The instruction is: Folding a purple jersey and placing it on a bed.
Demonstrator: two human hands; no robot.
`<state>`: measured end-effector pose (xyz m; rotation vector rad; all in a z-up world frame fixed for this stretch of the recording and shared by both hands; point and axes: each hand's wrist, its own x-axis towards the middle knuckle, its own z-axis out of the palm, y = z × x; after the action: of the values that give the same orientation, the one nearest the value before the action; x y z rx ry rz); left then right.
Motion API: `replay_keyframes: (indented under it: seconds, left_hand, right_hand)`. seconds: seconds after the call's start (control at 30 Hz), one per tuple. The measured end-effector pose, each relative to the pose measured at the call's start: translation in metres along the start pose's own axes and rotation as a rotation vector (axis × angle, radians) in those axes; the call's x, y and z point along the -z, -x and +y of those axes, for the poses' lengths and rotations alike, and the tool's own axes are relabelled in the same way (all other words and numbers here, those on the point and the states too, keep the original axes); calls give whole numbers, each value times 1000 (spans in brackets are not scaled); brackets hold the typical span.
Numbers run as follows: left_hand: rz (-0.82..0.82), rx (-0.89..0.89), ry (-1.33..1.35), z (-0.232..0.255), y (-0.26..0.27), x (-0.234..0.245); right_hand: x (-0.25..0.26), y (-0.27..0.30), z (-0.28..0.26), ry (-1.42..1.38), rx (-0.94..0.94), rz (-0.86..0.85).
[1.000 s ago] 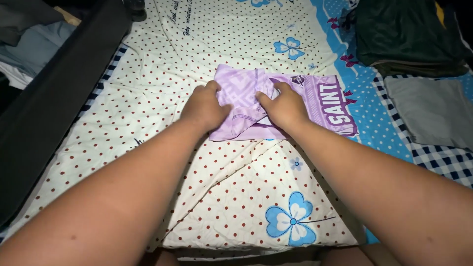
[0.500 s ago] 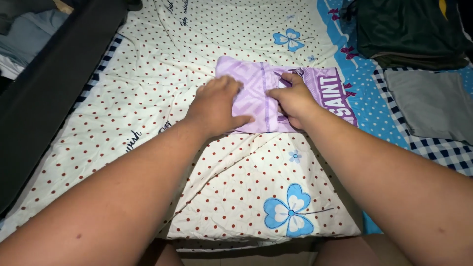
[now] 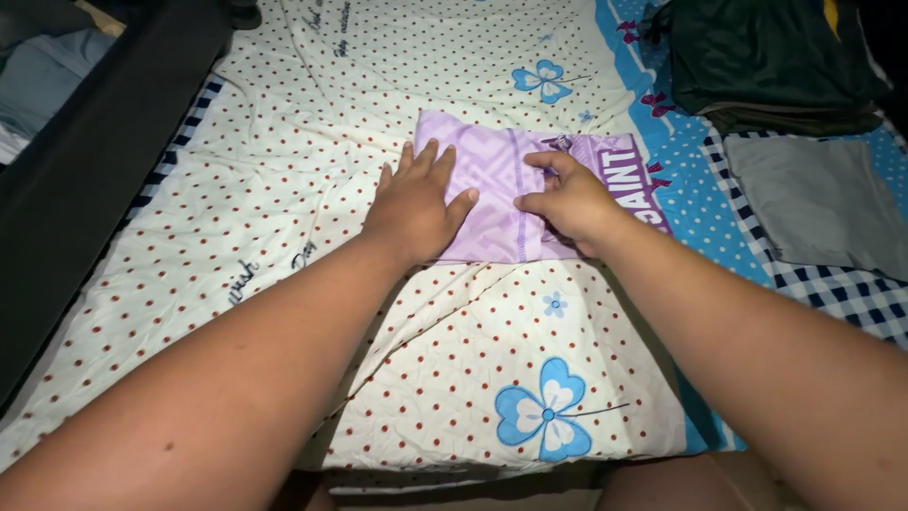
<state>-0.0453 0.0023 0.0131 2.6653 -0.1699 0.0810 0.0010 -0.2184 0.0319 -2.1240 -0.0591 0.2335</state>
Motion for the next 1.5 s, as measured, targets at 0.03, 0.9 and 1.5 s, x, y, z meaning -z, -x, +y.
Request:
replay_keyframes:
  seconds: [0.03, 0.9, 1.5]
  left_hand:
    - [22, -45, 2, 3, -6, -3]
    - [-155, -155, -248, -16, -33, -22]
    - [-198, -88, -300, -6, -31, -22]
  right_hand:
    - [1, 0, 1, -38, 31, -12]
    - [7, -9, 42, 931, 586, -56]
    - [-1, -8, 47, 919, 570, 7]
